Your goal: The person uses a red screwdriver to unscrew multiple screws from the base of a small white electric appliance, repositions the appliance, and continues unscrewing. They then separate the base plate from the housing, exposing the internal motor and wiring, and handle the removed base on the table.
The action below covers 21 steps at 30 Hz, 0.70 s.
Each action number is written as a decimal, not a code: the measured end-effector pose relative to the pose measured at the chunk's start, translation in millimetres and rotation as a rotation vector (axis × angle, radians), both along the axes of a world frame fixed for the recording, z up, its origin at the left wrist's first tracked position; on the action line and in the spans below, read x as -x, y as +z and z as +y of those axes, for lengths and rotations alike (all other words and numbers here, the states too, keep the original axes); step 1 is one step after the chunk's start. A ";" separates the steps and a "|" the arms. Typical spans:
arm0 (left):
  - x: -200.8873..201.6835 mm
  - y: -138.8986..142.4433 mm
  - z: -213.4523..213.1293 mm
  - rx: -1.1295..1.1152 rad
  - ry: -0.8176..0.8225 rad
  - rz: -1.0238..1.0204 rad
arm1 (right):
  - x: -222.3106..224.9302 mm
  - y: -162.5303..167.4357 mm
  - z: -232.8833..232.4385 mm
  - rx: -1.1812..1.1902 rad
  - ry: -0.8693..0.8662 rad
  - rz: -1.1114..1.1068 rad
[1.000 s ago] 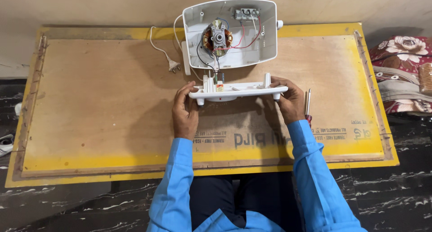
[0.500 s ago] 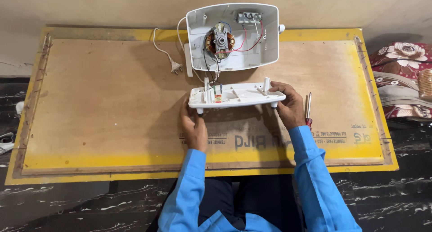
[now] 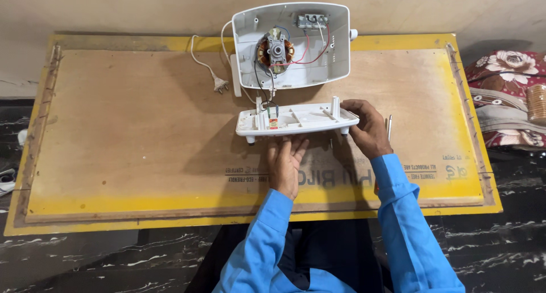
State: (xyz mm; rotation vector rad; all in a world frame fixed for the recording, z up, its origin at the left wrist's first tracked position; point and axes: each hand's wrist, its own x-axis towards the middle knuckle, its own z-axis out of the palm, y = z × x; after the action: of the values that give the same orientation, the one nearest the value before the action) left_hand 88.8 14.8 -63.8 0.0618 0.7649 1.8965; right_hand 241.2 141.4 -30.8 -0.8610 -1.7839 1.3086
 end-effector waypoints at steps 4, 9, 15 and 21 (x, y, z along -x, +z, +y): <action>-0.8 -4.9 -1.2 -0.004 -0.036 0.047 | -7.2 -3.9 -3.8 0.002 -0.117 -0.006; 0.5 -11.6 -5.5 -0.001 -0.054 0.053 | -17.5 -16.8 -38.8 -0.061 -0.449 -0.336; 0.4 -10.1 -13.5 0.016 -0.087 0.085 | 8.4 -23.1 -67.1 -0.127 -0.293 -0.600; 2.3 -9.7 -22.5 0.072 -0.145 0.098 | 28.5 -22.8 -73.3 -0.416 -0.324 -0.639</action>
State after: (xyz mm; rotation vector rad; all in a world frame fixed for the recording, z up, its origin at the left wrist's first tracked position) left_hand 86.5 -7.7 -73.5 0.1618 0.8712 1.7367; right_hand 212.7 68.1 -53.6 -1.3450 -2.1625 0.4406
